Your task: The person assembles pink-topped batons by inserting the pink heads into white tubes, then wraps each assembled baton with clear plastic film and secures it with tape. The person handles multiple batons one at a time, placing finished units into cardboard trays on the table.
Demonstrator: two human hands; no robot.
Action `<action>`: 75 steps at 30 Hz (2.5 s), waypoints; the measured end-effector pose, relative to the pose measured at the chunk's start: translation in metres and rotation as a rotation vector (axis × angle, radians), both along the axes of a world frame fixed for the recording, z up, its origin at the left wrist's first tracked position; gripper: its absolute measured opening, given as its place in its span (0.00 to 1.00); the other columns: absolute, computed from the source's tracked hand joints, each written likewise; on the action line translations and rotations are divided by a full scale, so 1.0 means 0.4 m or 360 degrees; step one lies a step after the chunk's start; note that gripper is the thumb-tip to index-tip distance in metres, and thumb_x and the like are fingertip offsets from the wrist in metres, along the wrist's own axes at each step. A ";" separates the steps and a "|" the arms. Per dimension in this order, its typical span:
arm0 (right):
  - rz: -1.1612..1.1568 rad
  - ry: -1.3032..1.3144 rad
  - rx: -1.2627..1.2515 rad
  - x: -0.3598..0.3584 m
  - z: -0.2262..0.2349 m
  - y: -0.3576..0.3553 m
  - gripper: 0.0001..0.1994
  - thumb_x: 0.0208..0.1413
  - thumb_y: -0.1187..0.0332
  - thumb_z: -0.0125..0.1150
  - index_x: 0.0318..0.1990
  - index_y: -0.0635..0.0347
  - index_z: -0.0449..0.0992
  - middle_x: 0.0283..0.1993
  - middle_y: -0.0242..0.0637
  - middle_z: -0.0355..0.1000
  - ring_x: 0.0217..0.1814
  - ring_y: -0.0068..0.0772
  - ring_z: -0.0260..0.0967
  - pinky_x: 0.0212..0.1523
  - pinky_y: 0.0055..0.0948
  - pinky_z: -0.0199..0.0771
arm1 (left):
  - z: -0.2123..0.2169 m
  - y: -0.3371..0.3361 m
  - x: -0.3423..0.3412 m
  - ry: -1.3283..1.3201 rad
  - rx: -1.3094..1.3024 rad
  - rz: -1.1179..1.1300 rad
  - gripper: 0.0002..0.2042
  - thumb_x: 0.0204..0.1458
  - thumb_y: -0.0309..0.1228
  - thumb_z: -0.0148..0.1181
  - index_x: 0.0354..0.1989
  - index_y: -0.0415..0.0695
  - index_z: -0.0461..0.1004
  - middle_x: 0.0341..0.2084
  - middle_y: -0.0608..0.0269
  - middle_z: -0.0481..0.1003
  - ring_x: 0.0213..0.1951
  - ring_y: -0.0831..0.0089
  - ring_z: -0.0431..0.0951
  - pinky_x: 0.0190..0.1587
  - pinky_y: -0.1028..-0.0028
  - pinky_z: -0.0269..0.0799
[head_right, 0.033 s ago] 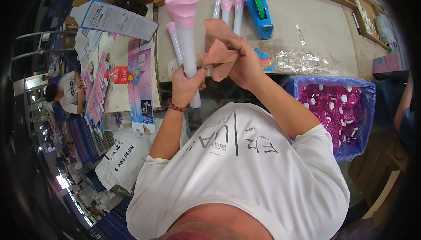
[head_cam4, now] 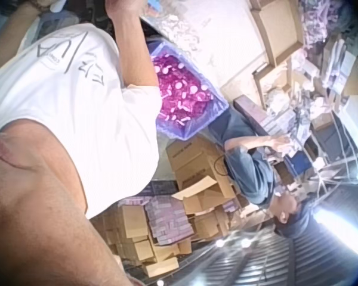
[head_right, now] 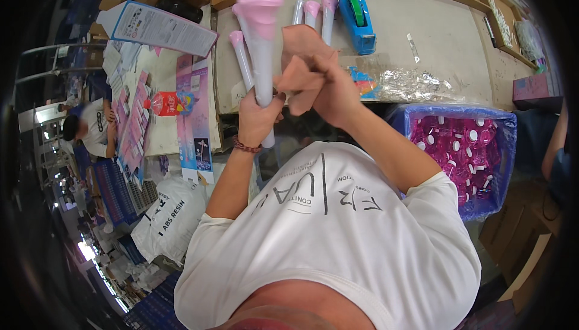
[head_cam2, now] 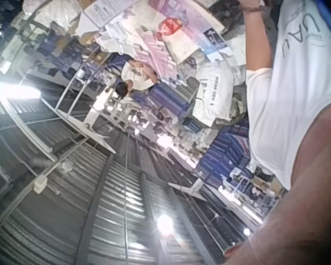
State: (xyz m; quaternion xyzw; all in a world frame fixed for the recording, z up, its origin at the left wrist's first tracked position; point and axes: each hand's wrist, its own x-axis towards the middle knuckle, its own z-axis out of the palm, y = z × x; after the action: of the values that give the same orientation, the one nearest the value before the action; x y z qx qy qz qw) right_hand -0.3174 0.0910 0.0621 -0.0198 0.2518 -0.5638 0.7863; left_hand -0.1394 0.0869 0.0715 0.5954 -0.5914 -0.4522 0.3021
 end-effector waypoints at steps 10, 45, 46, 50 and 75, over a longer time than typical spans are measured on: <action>-0.0205 0.0914 -0.0487 0.011 0.074 -0.021 0.26 0.59 0.41 0.47 0.50 0.53 0.61 0.31 0.32 0.66 0.24 0.20 0.64 0.24 0.18 0.66 | -0.004 0.054 -0.093 0.0272 0.0426 -0.0376 0.09 0.45 0.26 0.63 0.31 0.37 0.70 0.19 0.56 0.75 0.19 0.66 0.77 0.23 0.70 0.71; -0.0789 0.0542 -0.0825 -0.146 0.255 -0.095 0.19 0.54 0.60 0.62 0.42 0.62 0.63 0.16 0.43 0.66 0.11 0.33 0.65 0.10 0.32 0.70 | 0.033 -0.031 -0.213 -0.0580 -0.0566 -0.0519 0.13 0.45 0.29 0.60 0.36 0.34 0.70 0.22 0.40 0.74 0.27 0.45 0.77 0.30 0.56 0.72; -0.0821 0.0539 -0.0839 -0.142 0.253 -0.091 0.19 0.53 0.60 0.63 0.42 0.62 0.63 0.16 0.42 0.66 0.11 0.33 0.64 0.10 0.32 0.70 | 0.040 -0.032 -0.214 -0.0613 -0.0534 -0.0570 0.12 0.45 0.29 0.60 0.36 0.35 0.70 0.21 0.41 0.74 0.25 0.48 0.78 0.29 0.58 0.73; -0.0800 0.0553 -0.0996 -0.142 0.223 -0.100 0.20 0.51 0.59 0.64 0.41 0.64 0.64 0.23 0.41 0.69 0.16 0.33 0.68 0.15 0.33 0.73 | 0.088 -0.025 -0.208 0.0059 0.0283 -0.0770 0.09 0.46 0.26 0.59 0.33 0.35 0.69 0.18 0.53 0.74 0.18 0.68 0.76 0.22 0.70 0.72; -0.1146 0.0979 -0.0379 0.030 0.265 -0.115 0.09 0.53 0.68 0.63 0.34 0.64 0.70 0.27 0.38 0.73 0.23 0.21 0.70 0.18 0.25 0.72 | -0.027 -0.162 -0.031 0.0033 -0.0834 -0.0901 0.33 0.38 0.38 0.71 0.52 0.39 0.65 0.32 0.44 0.76 0.33 0.47 0.78 0.34 0.60 0.73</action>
State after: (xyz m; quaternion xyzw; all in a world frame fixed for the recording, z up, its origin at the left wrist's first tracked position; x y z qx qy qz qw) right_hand -0.3055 0.0451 0.1682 -0.1869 0.3972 -0.7929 0.4227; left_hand -0.1517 0.0223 0.0606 0.3066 -0.8248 -0.3572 0.3132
